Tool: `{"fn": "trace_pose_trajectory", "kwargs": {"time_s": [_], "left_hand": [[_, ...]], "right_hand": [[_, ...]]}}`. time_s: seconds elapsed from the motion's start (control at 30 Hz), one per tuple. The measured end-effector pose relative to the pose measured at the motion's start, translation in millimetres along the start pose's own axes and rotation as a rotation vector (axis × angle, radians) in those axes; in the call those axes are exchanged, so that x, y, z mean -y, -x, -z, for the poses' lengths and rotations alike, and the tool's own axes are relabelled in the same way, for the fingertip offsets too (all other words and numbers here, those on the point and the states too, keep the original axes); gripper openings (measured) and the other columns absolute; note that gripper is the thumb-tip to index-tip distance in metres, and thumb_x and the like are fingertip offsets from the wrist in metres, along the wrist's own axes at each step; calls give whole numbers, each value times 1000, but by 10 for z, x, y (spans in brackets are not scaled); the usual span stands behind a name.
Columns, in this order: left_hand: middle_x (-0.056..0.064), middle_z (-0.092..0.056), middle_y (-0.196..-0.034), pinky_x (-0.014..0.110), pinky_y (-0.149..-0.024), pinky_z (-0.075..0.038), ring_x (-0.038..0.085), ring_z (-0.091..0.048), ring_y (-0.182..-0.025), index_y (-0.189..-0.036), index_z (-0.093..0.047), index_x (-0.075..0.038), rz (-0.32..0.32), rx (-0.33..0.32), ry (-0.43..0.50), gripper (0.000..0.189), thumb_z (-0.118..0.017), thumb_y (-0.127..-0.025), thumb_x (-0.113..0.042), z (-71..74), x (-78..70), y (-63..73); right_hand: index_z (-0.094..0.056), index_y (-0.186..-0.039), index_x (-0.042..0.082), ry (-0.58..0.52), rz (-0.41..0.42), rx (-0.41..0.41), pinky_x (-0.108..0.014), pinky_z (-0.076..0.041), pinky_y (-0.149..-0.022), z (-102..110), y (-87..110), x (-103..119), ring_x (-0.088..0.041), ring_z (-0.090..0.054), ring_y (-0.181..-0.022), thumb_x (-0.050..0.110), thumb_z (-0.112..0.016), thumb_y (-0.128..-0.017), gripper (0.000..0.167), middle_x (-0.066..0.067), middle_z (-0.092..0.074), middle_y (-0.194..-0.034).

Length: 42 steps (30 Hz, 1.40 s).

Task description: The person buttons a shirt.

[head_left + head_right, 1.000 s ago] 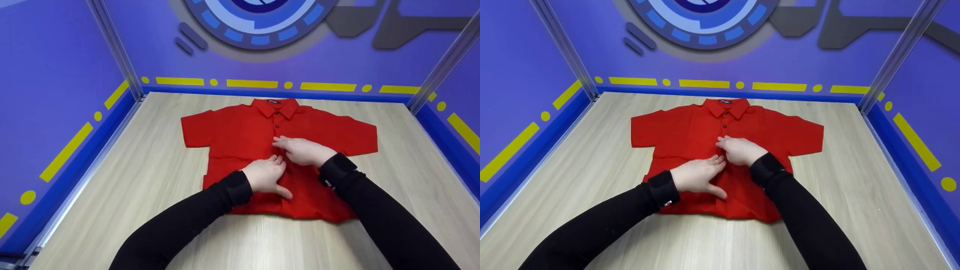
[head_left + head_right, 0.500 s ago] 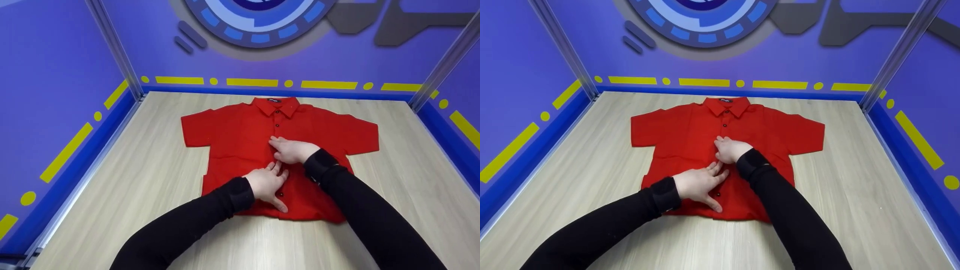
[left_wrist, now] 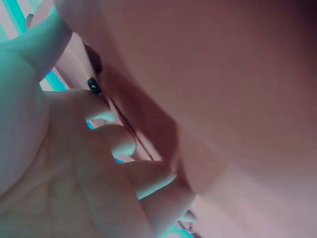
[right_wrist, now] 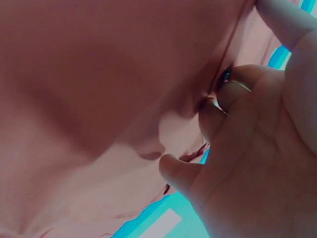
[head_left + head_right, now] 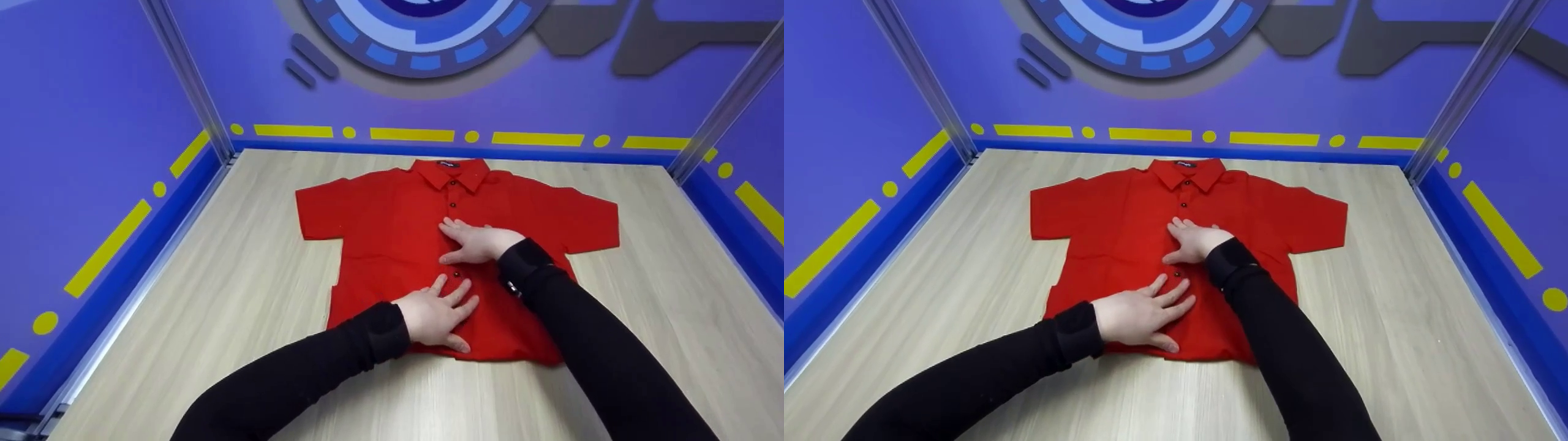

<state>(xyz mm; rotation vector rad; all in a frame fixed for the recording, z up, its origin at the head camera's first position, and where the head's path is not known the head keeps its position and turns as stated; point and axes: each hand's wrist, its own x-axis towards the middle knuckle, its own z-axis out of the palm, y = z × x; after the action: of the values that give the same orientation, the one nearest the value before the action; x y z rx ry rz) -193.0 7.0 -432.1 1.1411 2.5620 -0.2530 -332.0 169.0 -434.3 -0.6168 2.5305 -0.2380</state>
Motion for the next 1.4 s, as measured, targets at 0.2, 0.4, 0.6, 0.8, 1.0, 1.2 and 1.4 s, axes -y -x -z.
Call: {"fn": "trace_pose_trajectory", "kwargs": {"time_s": [0.2,0.4,0.6,0.8,1.0,1.2,1.4], "left_hand": [[4,-26,-160,49,-114,-32,45,-25,-143,-151,-32,-30,22,21,-12,77,-57,-86,-64,192,-138,-38],[-4,-41,-152,38,-113,-36,28,-34,-142,-145,-45,-29,-128,-84,-112,53,-52,-97,-49,384,-430,-147],[0,-34,-156,22,-114,-30,14,-33,-143,-150,-37,-19,-266,96,-160,55,-38,-102,-46,294,-705,-120],[4,-15,-162,22,-120,-13,18,-12,-150,-155,-17,-15,-274,192,-250,66,-30,-102,-53,176,-833,44],[-4,-58,-134,18,-95,-46,9,-56,-118,-132,-59,-25,-313,112,-56,43,-44,-100,-49,313,-878,30],[-14,-66,-109,23,-73,-53,4,-63,-99,-108,-66,-31,-348,-331,-55,20,-52,-97,-40,444,-1058,-306],[-15,-50,-139,28,-95,-41,5,-38,-136,-131,-55,-39,-290,-258,-267,36,-44,-98,-49,306,-1399,-548]], "right_hand": [[-24,-155,22,-111,67,-92,-51,-18,-119,45,40,-206,-26,-17,-149,59,-55,-91,80,-3,-16,-162],[-33,-152,18,-65,48,-224,-56,-18,-118,124,211,-506,-35,-15,-148,51,-57,-93,71,-10,-22,-161],[-30,-153,13,13,-80,-220,-70,-13,-111,147,423,-835,-47,-9,-146,55,-58,-91,80,-19,-14,-161],[-22,-154,10,-81,-156,-151,-67,-13,-113,90,584,-1167,-51,-6,-144,60,-61,-86,93,-25,-9,-160],[-20,-155,11,-122,-138,-156,-67,-12,-113,43,606,-1265,-52,-3,-144,63,-60,-85,96,-25,-7,-160],[-19,-155,9,-95,-153,-154,-68,-11,-113,33,620,-1280,-54,-4,-143,61,-60,-86,95,-26,-7,-159],[-19,-155,9,-100,-158,-160,-68,-12,-113,11,647,-1266,-53,-4,-143,62,-59,-86,96,-26,-7,-159]]}}
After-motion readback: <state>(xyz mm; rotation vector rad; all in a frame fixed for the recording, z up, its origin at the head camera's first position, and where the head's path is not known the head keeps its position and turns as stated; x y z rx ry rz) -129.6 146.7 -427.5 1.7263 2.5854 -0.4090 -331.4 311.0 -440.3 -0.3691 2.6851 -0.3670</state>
